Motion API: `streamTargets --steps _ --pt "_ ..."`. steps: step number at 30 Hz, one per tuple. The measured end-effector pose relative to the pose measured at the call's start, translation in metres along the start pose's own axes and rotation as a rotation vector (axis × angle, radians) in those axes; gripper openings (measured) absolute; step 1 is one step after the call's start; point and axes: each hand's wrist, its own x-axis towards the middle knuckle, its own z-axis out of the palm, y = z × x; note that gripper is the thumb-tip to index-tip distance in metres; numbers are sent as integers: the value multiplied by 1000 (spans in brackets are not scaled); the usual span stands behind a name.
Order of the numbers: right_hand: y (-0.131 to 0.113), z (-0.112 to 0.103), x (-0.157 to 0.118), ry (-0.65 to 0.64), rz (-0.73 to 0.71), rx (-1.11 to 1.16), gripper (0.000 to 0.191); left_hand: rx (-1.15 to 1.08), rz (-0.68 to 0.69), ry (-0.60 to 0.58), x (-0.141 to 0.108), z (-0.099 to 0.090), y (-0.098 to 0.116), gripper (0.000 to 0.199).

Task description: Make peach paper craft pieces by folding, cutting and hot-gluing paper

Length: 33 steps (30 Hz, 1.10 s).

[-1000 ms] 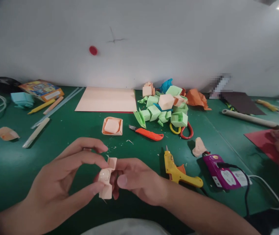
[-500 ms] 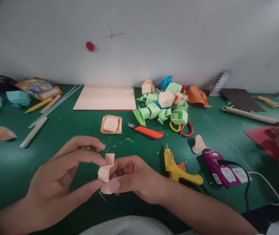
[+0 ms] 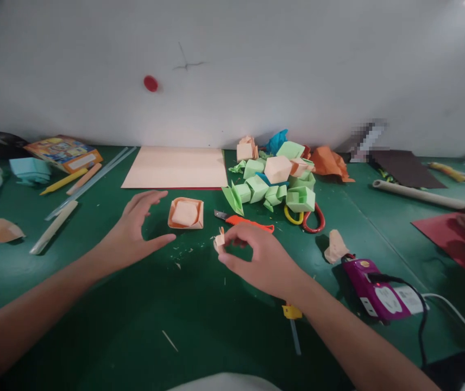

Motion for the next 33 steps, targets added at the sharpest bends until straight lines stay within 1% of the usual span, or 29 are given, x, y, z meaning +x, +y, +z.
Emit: streamTargets --steps 1,3,6,8,11,14,18,23,26,29,33 --pt "1 1 1 31 -5 -24 9 30 46 -26 6 2 -3 80" --pt "3 3 3 75 -10 -24 11 47 131 -90 18 5 -7 73" --pt "7 7 5 98 -6 29 13 -51 178 -166 28 9 -13 60" --pt "11 8 7 99 13 65 13 -138 179 -159 29 11 -17 55" --pt "16 8 8 118 48 91 16 -190 169 -127 26 13 -18 50" --pt "20 7 7 143 47 80 16 -208 164 -141 20 17 -11 48" --pt "19 4 5 192 21 63 12 -252 201 -190 9 27 6 49" --pt "15 1 1 224 -72 -8 10 -294 234 -267 -5 37 25 47" --pt "13 2 -2 247 -122 -63 12 -292 234 -278 -9 40 29 46" --pt "10 4 -5 292 -149 -98 16 -309 237 -258 -9 41 28 45" --pt "6 5 -10 285 -166 -143 9 -298 259 -272 -10 41 27 46"
